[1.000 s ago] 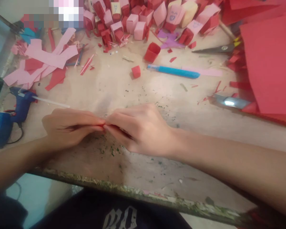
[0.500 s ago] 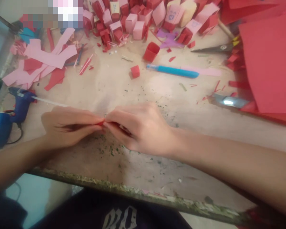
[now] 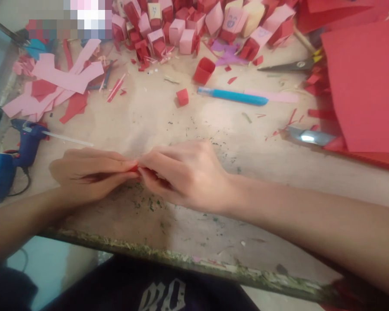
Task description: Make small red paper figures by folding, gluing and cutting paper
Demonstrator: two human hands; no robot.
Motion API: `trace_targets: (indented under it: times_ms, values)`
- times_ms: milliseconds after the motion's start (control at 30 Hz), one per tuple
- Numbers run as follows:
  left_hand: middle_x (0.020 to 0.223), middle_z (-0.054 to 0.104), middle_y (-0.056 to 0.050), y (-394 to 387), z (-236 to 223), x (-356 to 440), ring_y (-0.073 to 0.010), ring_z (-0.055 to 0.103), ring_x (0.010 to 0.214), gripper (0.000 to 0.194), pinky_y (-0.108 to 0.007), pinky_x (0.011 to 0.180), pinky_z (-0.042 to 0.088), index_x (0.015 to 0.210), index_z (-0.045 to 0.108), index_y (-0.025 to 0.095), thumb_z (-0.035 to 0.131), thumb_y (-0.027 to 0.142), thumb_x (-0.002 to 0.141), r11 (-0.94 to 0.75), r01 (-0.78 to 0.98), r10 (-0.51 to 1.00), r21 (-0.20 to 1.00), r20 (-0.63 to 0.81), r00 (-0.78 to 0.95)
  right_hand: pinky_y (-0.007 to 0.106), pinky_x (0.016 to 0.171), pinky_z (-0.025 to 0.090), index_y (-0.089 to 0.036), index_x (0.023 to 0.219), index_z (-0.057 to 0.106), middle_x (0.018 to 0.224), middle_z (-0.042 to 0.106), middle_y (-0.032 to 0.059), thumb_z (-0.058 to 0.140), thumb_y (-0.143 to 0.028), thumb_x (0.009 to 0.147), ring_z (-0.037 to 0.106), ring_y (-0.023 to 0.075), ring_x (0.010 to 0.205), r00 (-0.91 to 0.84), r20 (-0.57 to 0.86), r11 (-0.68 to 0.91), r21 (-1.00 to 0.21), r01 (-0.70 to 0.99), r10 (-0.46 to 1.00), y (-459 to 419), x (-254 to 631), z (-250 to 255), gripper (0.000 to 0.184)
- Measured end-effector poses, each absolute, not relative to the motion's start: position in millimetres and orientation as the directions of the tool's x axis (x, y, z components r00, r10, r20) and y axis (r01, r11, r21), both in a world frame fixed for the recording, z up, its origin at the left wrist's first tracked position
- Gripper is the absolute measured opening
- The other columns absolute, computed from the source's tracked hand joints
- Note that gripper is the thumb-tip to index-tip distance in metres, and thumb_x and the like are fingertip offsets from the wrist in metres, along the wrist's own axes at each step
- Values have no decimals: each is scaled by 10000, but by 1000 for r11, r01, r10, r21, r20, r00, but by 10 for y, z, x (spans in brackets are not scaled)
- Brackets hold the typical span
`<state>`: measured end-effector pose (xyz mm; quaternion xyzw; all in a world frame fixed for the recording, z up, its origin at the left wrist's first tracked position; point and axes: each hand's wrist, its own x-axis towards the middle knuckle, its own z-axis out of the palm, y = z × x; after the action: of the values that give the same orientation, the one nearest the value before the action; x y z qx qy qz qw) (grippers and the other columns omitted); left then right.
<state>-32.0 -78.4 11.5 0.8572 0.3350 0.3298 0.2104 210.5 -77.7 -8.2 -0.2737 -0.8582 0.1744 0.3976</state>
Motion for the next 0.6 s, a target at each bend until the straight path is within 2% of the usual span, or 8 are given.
trace_targets:
  times_ms: [267,467,600]
  values:
    - [933,860,46,-794,94,-307,-157,805,734,121,-254,700,674,902,812,313,884,222,867,-588,355,773,727,378,509,269,536,410,-192,918,644,725,668,-36,637,-153,1032,508,95,585,-572,614,839,-419,347,543,-779,2103,-99,121]
    - [858,841,20,-774,83,-277,-145,778,708,82,-237,660,650,881,791,266,869,240,887,-550,263,772,793,363,522,272,575,434,-196,944,629,787,709,-12,595,-207,1076,583,105,623,-618,571,836,-441,325,541,-764,2124,-104,136]
    - [840,832,25,-769,103,-257,-137,763,697,59,-239,694,650,909,783,257,839,273,920,-518,299,786,802,307,536,270,567,422,-195,919,628,770,708,-14,603,-247,1085,576,103,607,-609,558,821,-458,340,564,-772,2122,-123,175]
